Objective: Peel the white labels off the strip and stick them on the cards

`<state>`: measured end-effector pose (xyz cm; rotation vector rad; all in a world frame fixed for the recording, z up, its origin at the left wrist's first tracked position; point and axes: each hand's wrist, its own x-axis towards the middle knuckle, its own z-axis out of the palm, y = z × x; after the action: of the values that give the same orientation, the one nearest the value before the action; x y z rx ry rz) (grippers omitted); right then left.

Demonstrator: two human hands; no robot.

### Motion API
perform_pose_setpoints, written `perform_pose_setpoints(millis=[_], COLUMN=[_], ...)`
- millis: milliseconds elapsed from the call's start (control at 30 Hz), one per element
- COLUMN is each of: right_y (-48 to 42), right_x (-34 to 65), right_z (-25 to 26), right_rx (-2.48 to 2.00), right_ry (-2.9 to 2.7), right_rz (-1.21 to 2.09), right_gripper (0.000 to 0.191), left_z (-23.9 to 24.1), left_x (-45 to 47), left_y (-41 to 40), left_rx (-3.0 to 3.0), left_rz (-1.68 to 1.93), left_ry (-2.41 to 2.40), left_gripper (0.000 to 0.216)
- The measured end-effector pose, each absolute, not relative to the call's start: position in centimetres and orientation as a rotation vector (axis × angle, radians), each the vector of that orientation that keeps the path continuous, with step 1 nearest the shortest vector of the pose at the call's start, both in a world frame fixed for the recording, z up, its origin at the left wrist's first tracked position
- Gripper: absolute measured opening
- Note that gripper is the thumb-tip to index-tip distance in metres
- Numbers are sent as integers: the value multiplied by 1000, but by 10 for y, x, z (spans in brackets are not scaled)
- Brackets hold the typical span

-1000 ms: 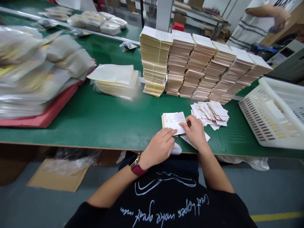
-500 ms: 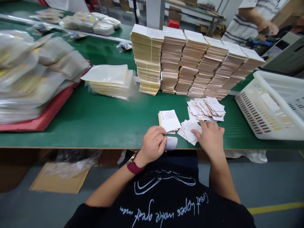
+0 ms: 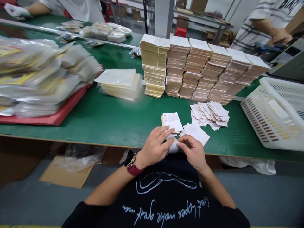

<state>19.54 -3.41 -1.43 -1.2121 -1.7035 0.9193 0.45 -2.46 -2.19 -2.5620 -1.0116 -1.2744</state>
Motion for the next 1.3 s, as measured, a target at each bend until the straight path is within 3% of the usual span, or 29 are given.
perform_pose_setpoints(millis=[200,533,767,933,1067,1167,1233,1300], right_y=[-30,48,53,51,43,41,44,48], right_x=[195,190,183,181,172,172,176,182], right_z=[-5,15,-2,-5,-2,0,0,-1], right_rx=[-1049,-1348,-1364,-1419,-1566,-1686,-1776,-1816], right_ry=[-1809,-1677,-1725,-1871,-2220,-2246,-2200,-2170], right_rz=[207,861,945,780,171,-163,-117,116], right_gripper=[11,9,10,10,15,38,45,39], left_z=[-30,-29,-28,-30,-32,-32,-32,-32], left_x=[6,8,8,8,9,9,9,9], left_y=[-21,-23,-23,-22,-22,-21,-21,-22], left_rx=[-2622,-2601,-2607,-2623,-2645,-2637,-2636,-2632], left_rz=[-1401,-1236,-1221,-1172,-1123,-1121,-1112,-1089], left_ry=[-1110,-1219,-1230,-1223,-1211,-1216,-1212,-1205], left_gripper=[15,19,17,17,18,18,18,17])
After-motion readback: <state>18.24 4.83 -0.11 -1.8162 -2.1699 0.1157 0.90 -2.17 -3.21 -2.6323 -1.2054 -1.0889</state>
